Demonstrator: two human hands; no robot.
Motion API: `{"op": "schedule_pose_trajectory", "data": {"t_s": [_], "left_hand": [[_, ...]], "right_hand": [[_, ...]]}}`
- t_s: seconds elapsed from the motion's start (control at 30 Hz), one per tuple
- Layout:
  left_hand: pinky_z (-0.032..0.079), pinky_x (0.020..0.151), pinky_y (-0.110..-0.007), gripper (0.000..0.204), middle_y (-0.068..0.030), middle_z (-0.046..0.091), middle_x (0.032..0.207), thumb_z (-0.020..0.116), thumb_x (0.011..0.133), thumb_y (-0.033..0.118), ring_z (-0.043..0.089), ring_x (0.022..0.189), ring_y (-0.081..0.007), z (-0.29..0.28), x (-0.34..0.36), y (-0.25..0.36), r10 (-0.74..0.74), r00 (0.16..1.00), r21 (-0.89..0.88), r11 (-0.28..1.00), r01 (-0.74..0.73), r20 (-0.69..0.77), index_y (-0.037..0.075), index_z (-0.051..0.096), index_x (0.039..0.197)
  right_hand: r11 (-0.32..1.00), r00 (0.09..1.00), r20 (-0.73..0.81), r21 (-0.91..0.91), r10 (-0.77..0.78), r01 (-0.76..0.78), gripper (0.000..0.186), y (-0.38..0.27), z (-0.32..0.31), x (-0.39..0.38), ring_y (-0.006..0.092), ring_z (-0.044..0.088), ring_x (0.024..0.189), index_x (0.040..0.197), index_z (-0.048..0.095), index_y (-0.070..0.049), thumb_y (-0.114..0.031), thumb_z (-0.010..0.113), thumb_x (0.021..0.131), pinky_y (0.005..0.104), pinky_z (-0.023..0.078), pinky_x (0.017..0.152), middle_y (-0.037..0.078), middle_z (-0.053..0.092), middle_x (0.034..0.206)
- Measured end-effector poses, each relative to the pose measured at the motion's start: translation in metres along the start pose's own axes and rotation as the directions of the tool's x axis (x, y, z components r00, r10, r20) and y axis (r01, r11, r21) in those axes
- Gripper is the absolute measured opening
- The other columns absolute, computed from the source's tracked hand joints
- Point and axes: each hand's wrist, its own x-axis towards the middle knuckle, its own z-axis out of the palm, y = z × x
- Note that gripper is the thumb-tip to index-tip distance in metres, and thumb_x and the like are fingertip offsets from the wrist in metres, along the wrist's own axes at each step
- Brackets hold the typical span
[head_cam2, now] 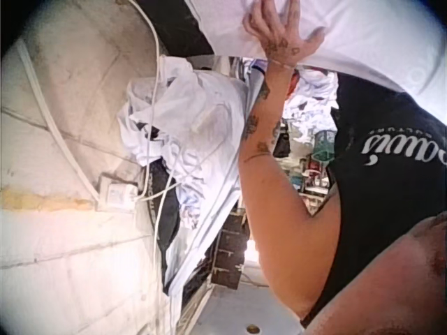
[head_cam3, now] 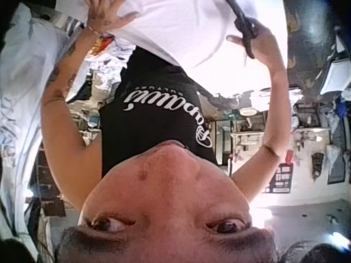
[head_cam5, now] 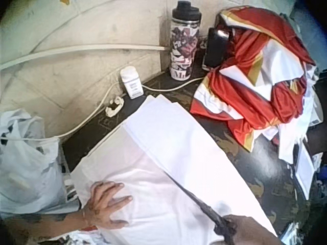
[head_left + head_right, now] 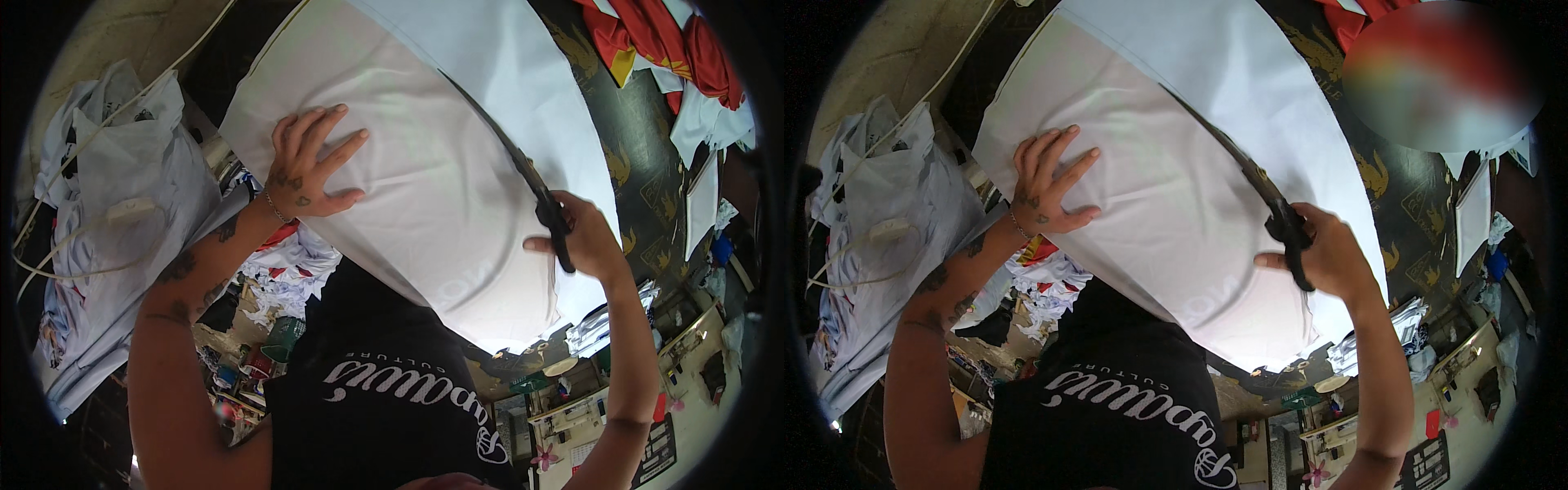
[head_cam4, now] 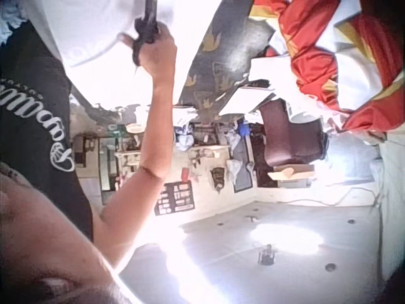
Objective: The person uses shears to cut a large white sheet of fabric on a table, then picks up a red and white jersey, cuts a piece from it, and continues cutting the white fabric. The person folds and stacks the cut pieces on the table.
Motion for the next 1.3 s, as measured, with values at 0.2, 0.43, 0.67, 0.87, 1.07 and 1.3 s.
{"op": "schedule_pose_trajectory", "data": {"t_s": [0.2, 0.43, 0.67, 0.87, 1.07, 1.3], "left_hand": [[0.028, 0.115, -0.058, 0.071, -0.0153, 0.047, 0.157, 0.074, 0.078, 0.059, 0.040, 0.140, -0.0338, 0.001, -0.001, -0.002, 0.005, 0.999, -0.006, 1.000, -0.005, -0.032, 0.023, 0.067, 0.140], [0.029, 0.113, -0.059, 0.070, -0.0147, 0.048, 0.157, 0.069, 0.082, 0.062, 0.041, 0.140, -0.0336, 0.004, -0.003, -0.005, -0.005, 0.999, -0.021, 1.000, 0.004, -0.045, 0.023, 0.067, 0.140], [0.031, 0.110, -0.059, 0.072, -0.0141, 0.048, 0.157, 0.066, 0.084, 0.064, 0.043, 0.139, -0.0332, 0.005, -0.004, -0.007, -0.007, 0.999, -0.033, 0.999, 0.006, -0.032, 0.024, 0.064, 0.144], [0.027, 0.113, -0.056, 0.071, -0.0151, 0.047, 0.158, 0.068, 0.084, 0.063, 0.040, 0.140, -0.0328, 0.003, -0.005, -0.007, -0.006, 1.000, -0.035, 0.999, 0.005, -0.019, 0.022, 0.066, 0.142], [0.027, 0.113, -0.056, 0.074, -0.0152, 0.045, 0.159, 0.070, 0.082, 0.062, 0.040, 0.141, -0.0333, 0.001, -0.008, -0.007, -0.010, 1.000, -0.068, 0.998, 0.011, 0.012, 0.022, 0.064, 0.144], [0.026, 0.112, -0.060, 0.078, -0.0146, 0.044, 0.159, 0.072, 0.079, 0.059, 0.040, 0.141, -0.0330, -0.004, -0.004, -0.005, 0.012, 0.999, -0.082, 0.996, -0.015, -0.037, 0.023, 0.060, 0.147]], "right_hand": [[0.999, 0.999, 0.004, -0.011, 0.036, -0.036, 0.068, -0.032, -0.002, 0.016, 0.0110, 0.061, 0.061, 0.110, 0.072, 0.003, -0.036, 0.103, 0.063, 0.0304, 0.049, 0.059, 0.007, 0.072, 0.073], [0.989, 0.994, 0.015, -0.103, 0.107, -0.105, 0.076, -0.064, -0.008, 0.040, 0.0135, 0.067, 0.067, 0.112, 0.074, 0.002, -0.052, 0.099, 0.064, 0.0304, 0.054, 0.068, 0.010, 0.075, 0.078], [0.972, 1.000, 0.003, -0.232, 0.019, -0.018, 0.071, -0.109, -0.013, 0.067, 0.0095, 0.056, 0.062, 0.115, 0.071, 0.003, -0.041, 0.100, 0.067, 0.0278, 0.044, 0.058, 0.003, 0.065, 0.072], [0.982, 0.995, 0.021, -0.162, -0.099, 0.101, 0.083, -0.136, -0.011, 0.087, 0.0211, 0.068, 0.065, 0.107, 0.075, 0.004, -0.061, 0.096, 0.061, 0.0337, 0.054, 0.068, 0.009, 0.069, 0.072], [0.950, 0.998, -0.021, -0.308, -0.061, 0.052, 0.083, -0.160, -0.014, 0.106, 0.0213, 0.067, 0.065, 0.104, 0.077, 0.002, -0.065, 0.096, 0.059, 0.0334, 0.054, 0.070, 0.010, 0.068, 0.071], [0.968, 0.987, -0.056, -0.208, -0.152, 0.137, 0.091, -0.145, -0.004, 0.115, 0.0196, 0.068, 0.068, 0.113, 0.075, 0.005, -0.066, 0.094, 0.061, 0.0346, 0.053, 0.064, 0.011, 0.072, 0.079]]}}
